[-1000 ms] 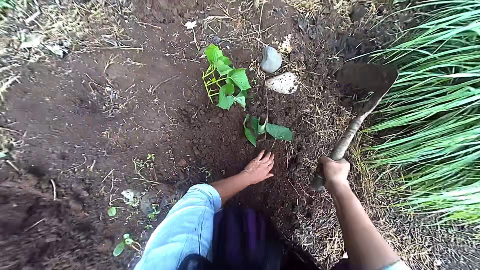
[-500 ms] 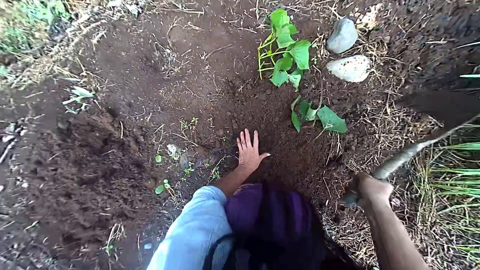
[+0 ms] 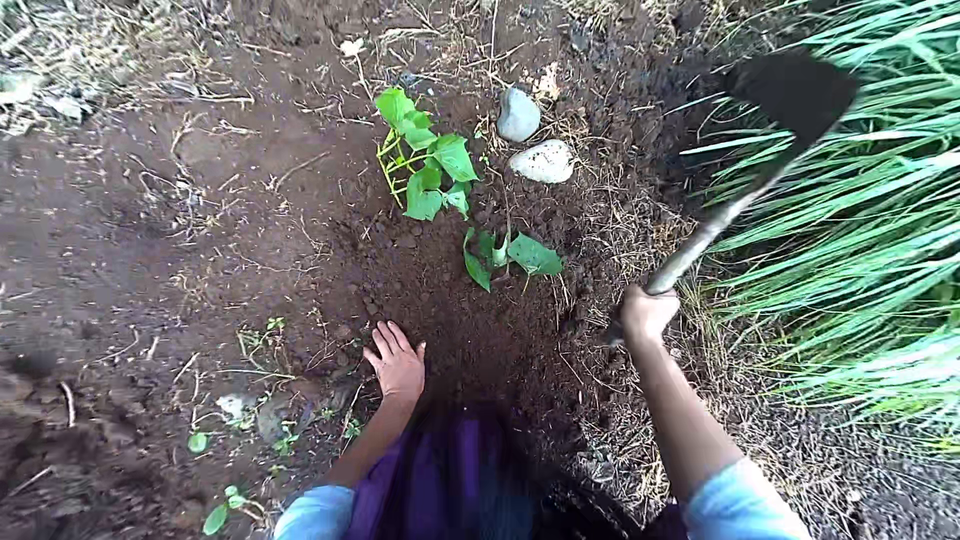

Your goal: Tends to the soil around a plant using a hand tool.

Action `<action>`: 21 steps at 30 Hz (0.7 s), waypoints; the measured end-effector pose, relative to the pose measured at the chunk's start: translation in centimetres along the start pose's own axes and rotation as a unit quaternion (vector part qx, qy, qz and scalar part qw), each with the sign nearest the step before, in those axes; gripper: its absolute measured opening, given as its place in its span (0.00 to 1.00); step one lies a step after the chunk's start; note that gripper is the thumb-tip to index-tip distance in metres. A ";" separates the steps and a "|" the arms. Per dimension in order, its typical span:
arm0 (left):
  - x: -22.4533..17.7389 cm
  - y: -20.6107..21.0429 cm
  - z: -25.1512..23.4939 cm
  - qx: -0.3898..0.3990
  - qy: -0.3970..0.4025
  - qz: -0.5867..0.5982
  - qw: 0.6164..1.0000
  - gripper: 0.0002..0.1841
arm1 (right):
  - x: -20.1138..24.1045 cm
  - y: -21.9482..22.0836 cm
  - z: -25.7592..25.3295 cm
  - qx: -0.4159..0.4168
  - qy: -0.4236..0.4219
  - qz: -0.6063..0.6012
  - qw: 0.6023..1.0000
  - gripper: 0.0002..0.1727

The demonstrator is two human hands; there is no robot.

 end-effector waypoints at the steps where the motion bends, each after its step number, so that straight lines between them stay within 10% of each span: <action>1: 0.0 0.0 0.1 0.005 -0.001 -0.007 1.000 0.45 | -2.6 2.0 0.1 0.052 0.051 0.016 0.997 0.16; 7: 1.4 0.3 0.3 -0.027 0.032 0.007 0.999 0.44 | -2.0 -2.4 0.8 0.195 0.145 0.033 0.970 0.04; 10: 0.6 0.4 0.1 -0.011 0.009 0.001 1.000 0.44 | 0.7 -5.2 -0.7 0.123 0.080 0.007 0.989 0.05; 14: 0.4 0.2 0.1 0.006 0.000 -0.014 1.000 0.44 | 0.0 1.8 -0.6 0.060 0.091 -0.073 0.991 0.09; 17: 1.0 0.3 0.2 0.016 0.012 -0.012 1.000 0.45 | -2.6 4.9 3.0 0.185 0.126 0.051 0.973 0.14; 21: 0.9 0.5 0.2 0.010 0.014 -0.003 1.000 0.44 | 0.2 -3.0 4.0 0.234 0.067 0.185 0.952 0.14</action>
Point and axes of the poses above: each hand's wrist, its own z-axis away from the middle knuckle, its own y-axis out of the palm, x = y × z, the point moved 4 cm from there along -z, towards the middle knuckle, and after that the axes turned 9 degrees about -y, right-handed, at the moved point
